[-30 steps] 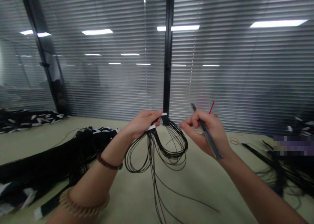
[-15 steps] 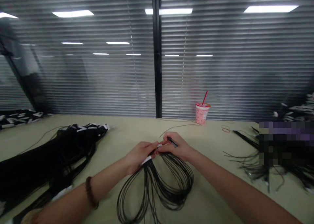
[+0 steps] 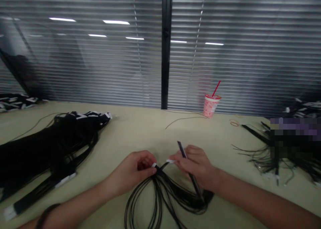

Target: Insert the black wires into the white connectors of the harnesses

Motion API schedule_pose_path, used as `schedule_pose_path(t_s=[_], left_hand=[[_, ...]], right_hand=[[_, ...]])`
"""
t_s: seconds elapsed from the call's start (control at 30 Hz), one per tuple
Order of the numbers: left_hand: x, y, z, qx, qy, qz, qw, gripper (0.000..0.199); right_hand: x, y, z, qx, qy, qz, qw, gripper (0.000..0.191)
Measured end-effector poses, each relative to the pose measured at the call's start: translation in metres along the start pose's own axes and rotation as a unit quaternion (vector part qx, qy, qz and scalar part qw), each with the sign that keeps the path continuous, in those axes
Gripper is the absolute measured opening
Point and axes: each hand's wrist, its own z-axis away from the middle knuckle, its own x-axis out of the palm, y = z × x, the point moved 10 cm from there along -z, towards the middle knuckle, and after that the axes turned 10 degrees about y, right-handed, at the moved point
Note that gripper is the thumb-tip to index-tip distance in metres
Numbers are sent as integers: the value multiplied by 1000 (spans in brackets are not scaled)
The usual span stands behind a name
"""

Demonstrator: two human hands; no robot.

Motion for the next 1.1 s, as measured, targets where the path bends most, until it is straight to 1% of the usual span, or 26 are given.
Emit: schedule_pose_path(t_s=[0.03,0.07,0.1,0.13,0.17,0.2,0.23,0.27,0.33,0.37,0.4,0.43,0.47,0.5,0.53,0.57,0.6,0.63,0.7,0.73,0.77,0.8,0.87,1.0,1.07,1.1], left_hand=[[-2,5,3,21,19,-33,999,9],[-4,13,6,55,41,-69,995,10],[-7,25,11,102,78,-105,986,14],[-3,39,17,161,83,-123,976,17],[6,49,22,200,60,-129,969,19],[12,54,25,215,48,-124,967,21],[15,54,26,207,42,-117,970,21],[16,51,25,188,46,-110,975,16],[19,42,21,147,35,-100,983,8],[21,39,19,138,24,-95,986,9],[22,36,18,135,12,-90,987,10],[22,35,17,136,2,-85,987,11],[23,34,16,138,-8,-82,987,11],[23,33,16,140,-17,-81,987,11],[24,34,15,143,-24,-82,986,11],[24,35,15,150,-29,-84,985,10],[25,37,16,160,-35,-87,983,8],[26,40,17,174,-38,-92,980,7],[28,48,21,215,-41,-106,970,7],[30,53,25,240,-47,-120,962,10],[32,58,29,265,-56,-139,952,13],[35,61,34,287,-67,-164,941,15],[41,65,43,320,-87,-218,918,19],[46,71,58,368,-109,-285,878,19],[45,73,62,387,-112,-284,870,19],[43,74,62,389,-109,-273,873,19]], right_hand=[[-1,-19,3,-76,-8,20,997,9],[-1,-32,5,-124,-16,33,992,9],[-1,-39,7,-145,-22,42,988,10],[0,-42,7,-148,-29,49,987,11],[1,-44,7,-142,-35,51,988,12],[3,-44,7,-134,-42,50,989,14],[6,-44,7,-127,-53,48,989,17],[10,-44,8,-124,-69,44,989,18],[18,-44,11,-118,-107,24,987,19],[21,-42,13,-102,-127,7,987,18],[24,-37,14,-72,-147,-19,986,15],[27,-29,15,-25,-162,-54,985,11],[28,-20,17,37,-174,-102,979,8],[30,-9,19,110,-181,-157,965,8],[32,1,21,184,-177,-216,943,11],[32,12,23,254,-160,-267,916,13],[30,24,24,320,-125,-303,889,12],[26,36,25,379,-76,-320,865,12],[13,59,27,466,33,-308,829,25],[7,66,28,492,75,-292,816,32],[3,70,29,511,103,-280,806,36],[2,72,31,526,117,-278,795,39],[8,70,35,553,119,-309,764,40],[29,58,49,597,118,-418,674,26],[38,50,55,609,112,-455,641,22],[42,46,58,613,102,-468,628,21]])
